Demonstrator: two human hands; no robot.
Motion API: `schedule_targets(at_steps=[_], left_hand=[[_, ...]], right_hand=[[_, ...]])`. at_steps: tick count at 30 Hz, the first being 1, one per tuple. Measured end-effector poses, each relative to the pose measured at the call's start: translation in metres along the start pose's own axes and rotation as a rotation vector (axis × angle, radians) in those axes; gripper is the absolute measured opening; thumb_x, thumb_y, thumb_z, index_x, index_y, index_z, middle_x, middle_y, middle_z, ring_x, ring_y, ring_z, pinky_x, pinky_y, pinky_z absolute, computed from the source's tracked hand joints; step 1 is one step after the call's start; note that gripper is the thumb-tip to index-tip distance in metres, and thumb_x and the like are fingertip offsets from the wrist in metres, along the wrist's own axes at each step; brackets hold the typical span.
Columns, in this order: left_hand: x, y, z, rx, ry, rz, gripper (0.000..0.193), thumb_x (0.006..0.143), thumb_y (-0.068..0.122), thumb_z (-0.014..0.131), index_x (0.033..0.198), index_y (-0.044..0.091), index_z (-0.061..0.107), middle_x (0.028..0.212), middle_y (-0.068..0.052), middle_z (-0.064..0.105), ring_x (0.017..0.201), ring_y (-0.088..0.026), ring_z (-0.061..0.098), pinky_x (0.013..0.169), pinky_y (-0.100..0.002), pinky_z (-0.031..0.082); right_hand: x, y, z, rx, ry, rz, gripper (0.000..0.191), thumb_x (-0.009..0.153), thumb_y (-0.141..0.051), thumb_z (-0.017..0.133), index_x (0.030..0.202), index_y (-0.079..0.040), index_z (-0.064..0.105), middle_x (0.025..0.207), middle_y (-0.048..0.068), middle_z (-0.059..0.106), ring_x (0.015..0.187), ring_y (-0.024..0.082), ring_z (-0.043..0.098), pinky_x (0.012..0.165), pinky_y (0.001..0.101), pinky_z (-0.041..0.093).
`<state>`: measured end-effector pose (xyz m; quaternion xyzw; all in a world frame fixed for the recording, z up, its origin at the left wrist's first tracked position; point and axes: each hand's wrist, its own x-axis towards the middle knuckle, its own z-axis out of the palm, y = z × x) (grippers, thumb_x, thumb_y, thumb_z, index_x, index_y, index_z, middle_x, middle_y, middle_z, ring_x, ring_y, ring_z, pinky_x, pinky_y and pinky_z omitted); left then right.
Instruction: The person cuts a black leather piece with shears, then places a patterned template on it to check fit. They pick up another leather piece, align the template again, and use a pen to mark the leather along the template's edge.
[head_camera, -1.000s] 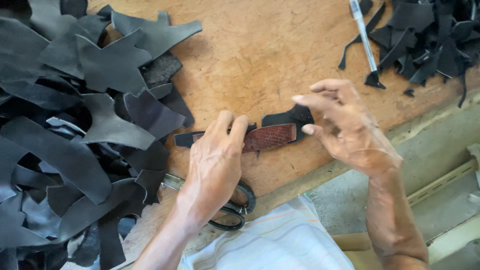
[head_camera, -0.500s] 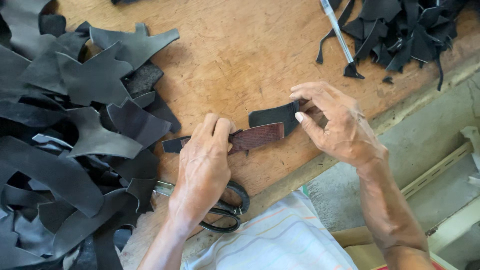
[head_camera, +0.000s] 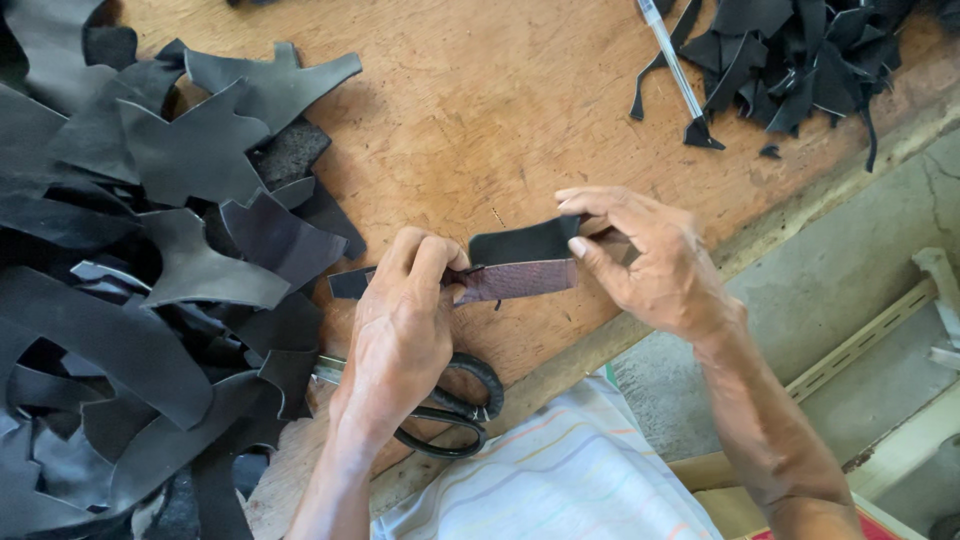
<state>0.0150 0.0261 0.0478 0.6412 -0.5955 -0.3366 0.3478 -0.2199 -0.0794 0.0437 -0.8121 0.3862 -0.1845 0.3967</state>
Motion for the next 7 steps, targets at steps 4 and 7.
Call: schedule_targets(at_steps=[4, 7], left_hand=[[0.000, 0.001, 0.000, 0.029, -0.009, -0.014, 0.038, 0.076, -0.018, 0.063, 0.107, 0.003, 0.058, 0.104, -0.016, 0.059, 0.096, -0.035, 0.066, 0.077, -0.041, 0.053], [0.002, 0.003, 0.001, 0.079, 0.000, -0.029, 0.035, 0.078, -0.013, 0.069, 0.107, 0.003, 0.059, 0.105, -0.015, 0.060, 0.097, -0.035, 0.066, 0.076, -0.042, 0.053]], right_hand=[[-0.007, 0.005, 0.005, 0.114, 0.003, 0.070, 0.031, 0.092, 0.003, 0.069, 0.124, 0.000, 0.066, 0.130, 0.012, 0.071, 0.111, 0.023, 0.074, 0.088, 0.0303, 0.063], [-0.010, 0.016, 0.008, 0.232, 0.009, 0.198, 0.032, 0.095, 0.003, 0.066, 0.126, -0.003, 0.067, 0.125, 0.010, 0.075, 0.107, 0.022, 0.076, 0.088, 0.0313, 0.064]])
